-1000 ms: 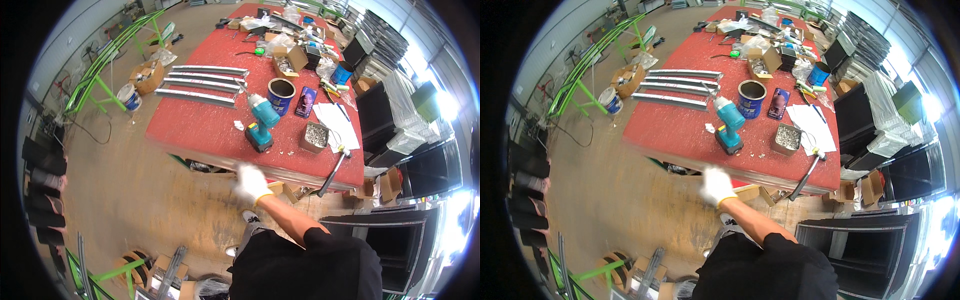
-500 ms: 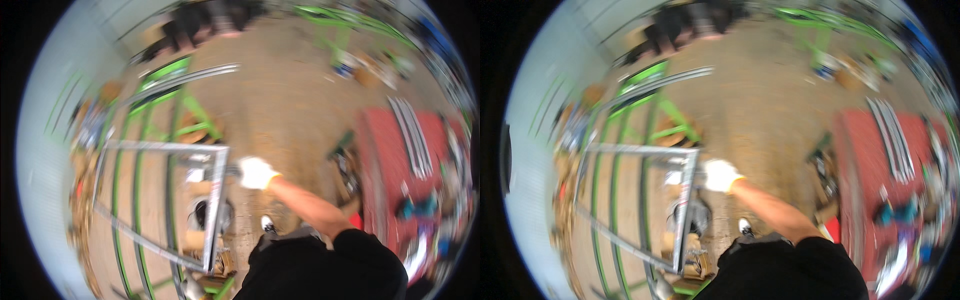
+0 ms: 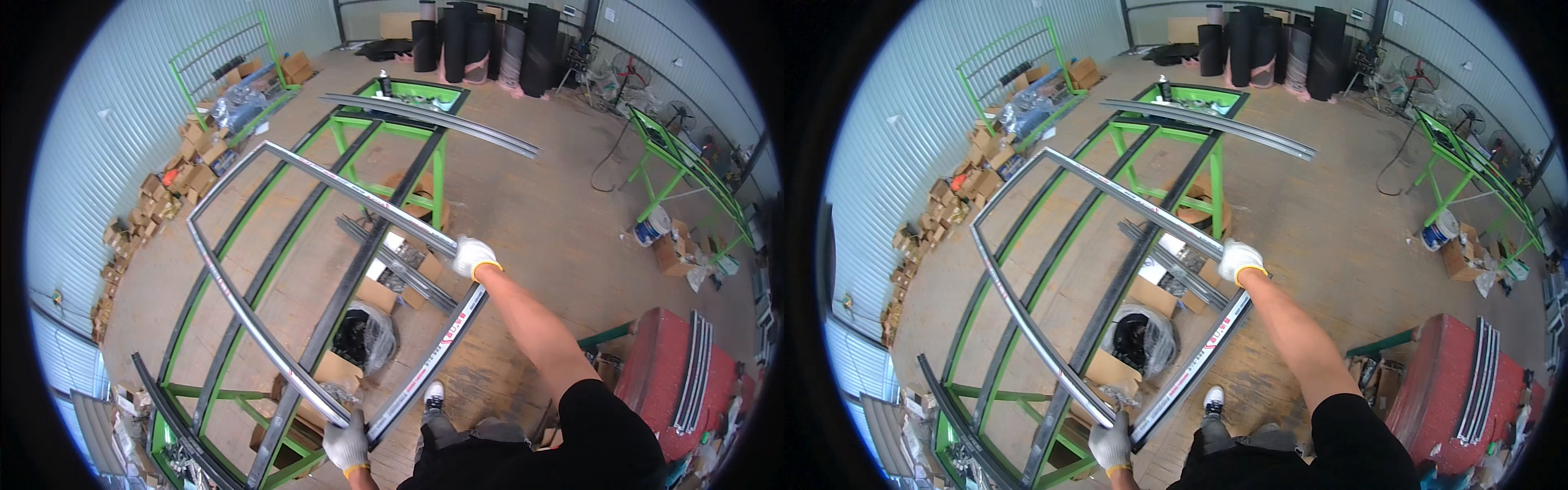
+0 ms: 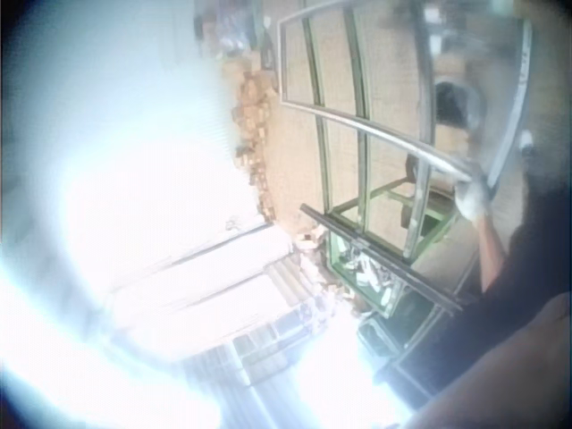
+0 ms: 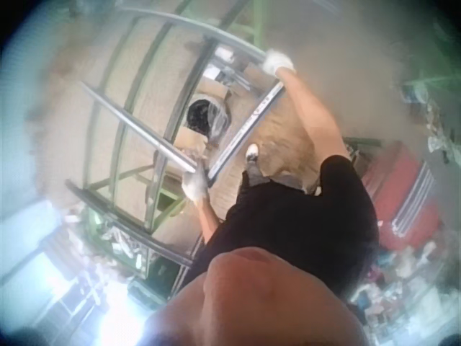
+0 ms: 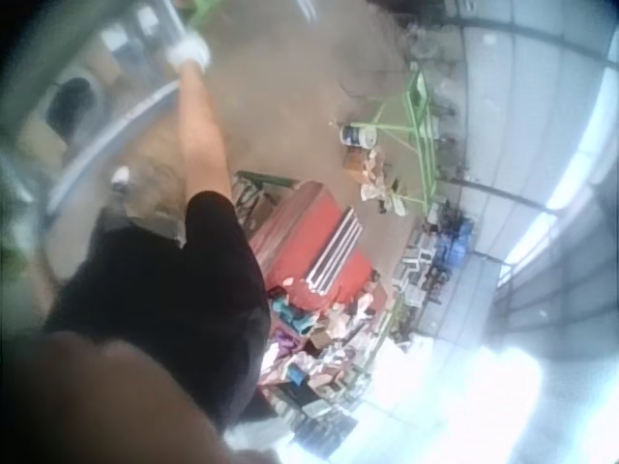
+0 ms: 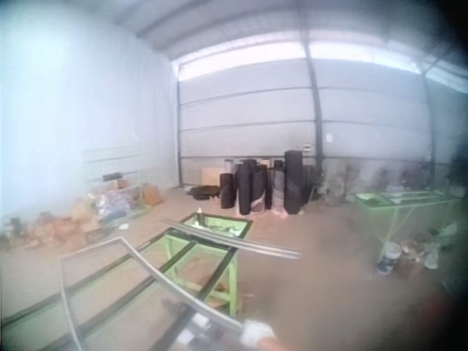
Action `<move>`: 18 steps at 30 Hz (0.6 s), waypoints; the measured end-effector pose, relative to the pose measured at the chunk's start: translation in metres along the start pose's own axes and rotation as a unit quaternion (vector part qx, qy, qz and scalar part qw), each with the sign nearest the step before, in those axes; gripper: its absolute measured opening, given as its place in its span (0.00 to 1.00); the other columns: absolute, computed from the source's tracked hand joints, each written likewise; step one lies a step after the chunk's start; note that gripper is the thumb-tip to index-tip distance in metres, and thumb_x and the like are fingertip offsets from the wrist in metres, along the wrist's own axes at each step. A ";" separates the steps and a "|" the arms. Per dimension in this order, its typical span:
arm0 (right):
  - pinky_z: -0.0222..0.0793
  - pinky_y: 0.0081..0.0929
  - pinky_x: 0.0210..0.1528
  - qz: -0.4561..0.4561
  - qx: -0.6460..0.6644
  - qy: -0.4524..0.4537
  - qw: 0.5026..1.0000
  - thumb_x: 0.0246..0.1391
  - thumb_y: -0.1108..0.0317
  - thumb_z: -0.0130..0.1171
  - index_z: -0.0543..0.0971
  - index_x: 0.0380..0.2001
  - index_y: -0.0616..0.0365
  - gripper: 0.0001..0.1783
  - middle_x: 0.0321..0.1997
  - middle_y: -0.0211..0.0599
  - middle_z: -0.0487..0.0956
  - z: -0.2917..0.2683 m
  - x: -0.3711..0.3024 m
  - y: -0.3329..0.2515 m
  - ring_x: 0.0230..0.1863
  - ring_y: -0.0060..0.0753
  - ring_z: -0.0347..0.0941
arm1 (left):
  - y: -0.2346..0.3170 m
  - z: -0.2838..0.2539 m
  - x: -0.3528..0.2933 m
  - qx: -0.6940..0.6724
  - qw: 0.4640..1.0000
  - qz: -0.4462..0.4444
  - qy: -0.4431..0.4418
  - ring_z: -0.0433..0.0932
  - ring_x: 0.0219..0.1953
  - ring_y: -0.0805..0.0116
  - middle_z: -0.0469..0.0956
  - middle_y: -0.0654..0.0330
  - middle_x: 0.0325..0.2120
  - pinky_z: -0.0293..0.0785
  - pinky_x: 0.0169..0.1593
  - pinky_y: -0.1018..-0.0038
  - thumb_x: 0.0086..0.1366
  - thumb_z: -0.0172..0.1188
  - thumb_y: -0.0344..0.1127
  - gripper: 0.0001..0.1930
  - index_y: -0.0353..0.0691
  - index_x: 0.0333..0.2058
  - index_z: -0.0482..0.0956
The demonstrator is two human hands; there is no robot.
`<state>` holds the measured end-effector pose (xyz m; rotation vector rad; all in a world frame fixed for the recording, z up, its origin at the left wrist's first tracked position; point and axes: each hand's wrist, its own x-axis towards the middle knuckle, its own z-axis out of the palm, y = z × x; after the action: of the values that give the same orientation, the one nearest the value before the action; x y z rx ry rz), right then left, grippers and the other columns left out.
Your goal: The person assembles a metal frame by aligning aluminum extrusions and fastening them with a cordless drill. They repeatedly position pieces, insert fasteners, and tighten joints, then place the assembled frame aside and continue with additional frame sections.
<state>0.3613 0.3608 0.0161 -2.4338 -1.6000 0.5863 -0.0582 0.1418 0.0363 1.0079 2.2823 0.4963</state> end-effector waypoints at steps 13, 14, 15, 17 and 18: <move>0.78 0.49 0.56 0.034 0.165 0.185 0.968 0.44 0.45 0.75 0.80 0.46 0.63 0.35 0.45 0.58 0.85 -0.024 -0.136 0.084 0.49 0.62 0.83 | -0.063 0.108 0.004 -0.160 0.982 0.091 -0.051 0.85 0.43 0.52 0.86 0.39 0.45 0.81 0.51 0.61 0.59 0.74 0.37 0.29 0.20 0.53 0.80; 0.78 0.49 0.55 0.046 0.175 0.211 0.961 0.46 0.47 0.75 0.79 0.46 0.63 0.33 0.44 0.57 0.85 -0.031 -0.158 0.095 0.49 0.61 0.83 | -0.060 0.129 0.022 -0.164 0.980 0.106 -0.025 0.86 0.43 0.50 0.86 0.38 0.44 0.82 0.49 0.60 0.58 0.77 0.40 0.32 0.21 0.55 0.80; 0.79 0.49 0.54 0.058 0.181 0.231 0.954 0.46 0.48 0.75 0.79 0.46 0.62 0.32 0.44 0.57 0.85 -0.038 -0.182 0.105 0.49 0.61 0.83 | -0.058 0.140 0.042 -0.125 0.980 0.152 0.011 0.86 0.42 0.49 0.86 0.39 0.43 0.82 0.49 0.59 0.59 0.77 0.43 0.33 0.21 0.55 0.80; 0.79 0.50 0.53 0.112 0.199 0.258 0.939 0.47 0.51 0.76 0.79 0.47 0.60 0.30 0.45 0.57 0.85 -0.062 -0.218 0.125 0.49 0.61 0.83 | -0.034 0.162 0.086 -0.064 0.978 0.199 0.019 0.86 0.42 0.48 0.86 0.40 0.43 0.82 0.50 0.57 0.60 0.76 0.50 0.35 0.23 0.55 0.81; 0.80 0.49 0.53 0.132 0.203 0.260 0.935 0.47 0.52 0.75 0.80 0.48 0.59 0.30 0.45 0.57 0.85 -0.077 -0.229 0.132 0.48 0.61 0.83 | -0.022 0.161 0.108 -0.056 0.965 0.258 0.015 0.86 0.43 0.47 0.86 0.41 0.43 0.82 0.50 0.57 0.61 0.75 0.53 0.37 0.24 0.55 0.82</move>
<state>0.4250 0.1038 0.0921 -2.2373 -0.8552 0.2373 -0.0244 0.2254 -0.1362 1.5478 1.9749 0.8438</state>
